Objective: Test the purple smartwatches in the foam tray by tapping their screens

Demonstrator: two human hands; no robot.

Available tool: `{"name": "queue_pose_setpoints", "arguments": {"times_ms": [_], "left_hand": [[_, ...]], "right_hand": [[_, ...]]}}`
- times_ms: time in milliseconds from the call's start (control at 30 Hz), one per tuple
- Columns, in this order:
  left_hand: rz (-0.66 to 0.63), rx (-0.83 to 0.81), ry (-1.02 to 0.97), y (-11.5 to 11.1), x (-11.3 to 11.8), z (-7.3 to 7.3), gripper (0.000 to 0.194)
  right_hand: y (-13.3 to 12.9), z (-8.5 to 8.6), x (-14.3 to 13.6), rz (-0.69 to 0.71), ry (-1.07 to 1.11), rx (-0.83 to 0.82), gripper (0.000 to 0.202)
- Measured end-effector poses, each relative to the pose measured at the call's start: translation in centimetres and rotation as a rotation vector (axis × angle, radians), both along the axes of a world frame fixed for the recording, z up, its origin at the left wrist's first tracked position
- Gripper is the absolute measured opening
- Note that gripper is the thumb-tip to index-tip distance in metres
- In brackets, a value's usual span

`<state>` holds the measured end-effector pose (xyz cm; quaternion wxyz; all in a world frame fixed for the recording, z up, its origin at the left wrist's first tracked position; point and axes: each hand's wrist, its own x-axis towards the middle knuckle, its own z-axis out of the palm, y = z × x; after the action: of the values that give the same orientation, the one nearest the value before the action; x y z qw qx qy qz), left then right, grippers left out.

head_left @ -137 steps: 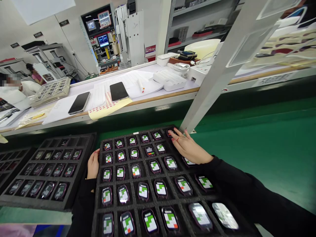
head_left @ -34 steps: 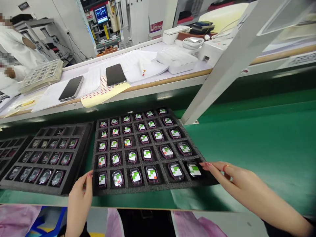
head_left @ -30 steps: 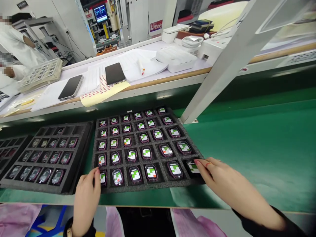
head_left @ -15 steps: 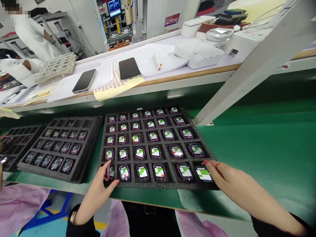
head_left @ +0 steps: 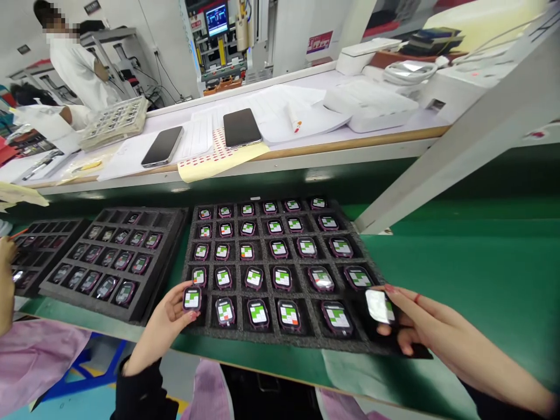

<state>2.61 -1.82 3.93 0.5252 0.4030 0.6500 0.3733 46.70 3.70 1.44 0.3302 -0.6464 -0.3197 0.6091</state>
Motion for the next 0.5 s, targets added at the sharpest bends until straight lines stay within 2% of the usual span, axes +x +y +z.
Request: {"name": "queue_pose_setpoints", "arguments": {"times_ms": [100, 233, 367, 433, 500], "left_hand": [[-0.002, 0.062, -0.127, 1.6, 1.7, 1.3, 0.068], [-0.206, 0.139, -0.247, 5.1, 5.2, 4.8, 0.067], [-0.322, 0.327, -0.247, 8.3, 8.8, 9.4, 0.057], [-0.314, 0.416, -0.204, 9.2, 9.9, 11.3, 0.053], [-0.276, 0.511, -0.176, 9.7, 10.5, 12.4, 0.051]], "right_hand": [[0.9, 1.6, -2.2, 0.016, 0.286, 0.146, 0.046], [3.5, 6.0, -6.9, 0.211, 0.502, 0.251, 0.037], [6.0, 10.9, -11.0, 0.348, 0.572, 0.400, 0.041], [6.7, 12.7, -12.2, 0.357, 0.552, 0.499, 0.046], [7.2, 13.9, -13.1, 0.344, 0.493, 0.590, 0.050]]}}
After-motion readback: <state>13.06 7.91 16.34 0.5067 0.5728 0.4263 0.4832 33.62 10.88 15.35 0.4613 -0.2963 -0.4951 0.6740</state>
